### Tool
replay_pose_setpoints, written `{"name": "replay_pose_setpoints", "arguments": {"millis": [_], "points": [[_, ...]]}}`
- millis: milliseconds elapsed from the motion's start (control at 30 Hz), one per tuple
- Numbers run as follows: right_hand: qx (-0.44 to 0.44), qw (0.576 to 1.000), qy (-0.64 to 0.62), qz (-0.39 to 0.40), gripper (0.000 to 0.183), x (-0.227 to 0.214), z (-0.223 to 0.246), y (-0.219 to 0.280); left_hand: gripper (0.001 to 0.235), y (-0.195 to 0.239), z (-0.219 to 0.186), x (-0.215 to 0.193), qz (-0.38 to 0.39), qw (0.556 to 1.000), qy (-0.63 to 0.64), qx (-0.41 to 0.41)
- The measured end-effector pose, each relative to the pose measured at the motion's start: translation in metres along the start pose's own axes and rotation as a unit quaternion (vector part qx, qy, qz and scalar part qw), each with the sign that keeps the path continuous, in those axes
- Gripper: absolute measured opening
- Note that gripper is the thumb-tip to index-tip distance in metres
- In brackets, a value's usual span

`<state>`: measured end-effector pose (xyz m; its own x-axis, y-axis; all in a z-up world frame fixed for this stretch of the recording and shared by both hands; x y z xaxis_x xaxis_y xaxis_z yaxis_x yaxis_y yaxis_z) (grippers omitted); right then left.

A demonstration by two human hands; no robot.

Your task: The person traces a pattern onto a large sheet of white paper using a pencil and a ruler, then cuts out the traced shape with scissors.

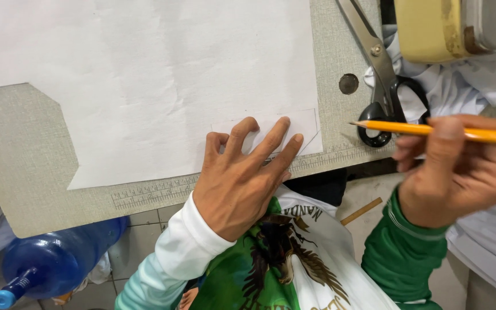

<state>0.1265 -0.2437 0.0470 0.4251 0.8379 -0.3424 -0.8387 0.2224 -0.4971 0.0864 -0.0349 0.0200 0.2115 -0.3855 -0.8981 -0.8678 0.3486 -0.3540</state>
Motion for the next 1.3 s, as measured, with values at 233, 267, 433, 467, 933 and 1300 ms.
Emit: {"name": "replay_pose_setpoints", "arguments": {"millis": [233, 267, 433, 467, 933, 1300], "points": [[-0.017, 0.999, -0.043, 0.023, 0.028, 0.013, 0.003, 0.006, 0.032, -0.001, 0.000, -0.002, -0.006, 1.000, 0.001, 0.001], [0.000, 0.998, -0.052, 0.044, 0.027, 0.022, 0.001, 0.007, 0.034, -0.001, -0.001, -0.001, -0.001, 1.000, -0.006, 0.000], [0.043, 0.992, -0.062, 0.097, 0.024, 0.042, -0.001, -0.002, 0.034, 0.000, -0.001, 0.000, 0.004, 1.000, -0.005, -0.006], [0.043, 0.991, -0.062, 0.109, 0.022, 0.044, -0.002, -0.003, 0.034, 0.000, -0.001, 0.000, 0.004, 1.000, -0.003, -0.010], [0.003, 0.976, -0.121, 0.181, 0.010, 0.072, 0.020, 0.025, 0.030, 0.000, -0.001, -0.007, -0.030, 0.999, -0.003, -0.013], [-0.227, 0.927, 0.067, 0.290, 0.016, 0.095, 0.034, 0.038, 0.034, 0.002, -0.006, -0.010, -0.037, 0.998, -0.047, -0.019]]}}
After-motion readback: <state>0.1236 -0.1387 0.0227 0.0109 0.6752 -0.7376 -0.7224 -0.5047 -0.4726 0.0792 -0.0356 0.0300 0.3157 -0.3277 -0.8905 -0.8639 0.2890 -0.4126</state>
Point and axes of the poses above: each hand's wrist, its own y-axis away from the middle knuckle, its own x-axis out of the palm, z = x × y, the point moved 10 cm from there along -y, towards the middle knuckle, and after that the axes turned 7 degrees about -z, right-handed, at the moved point
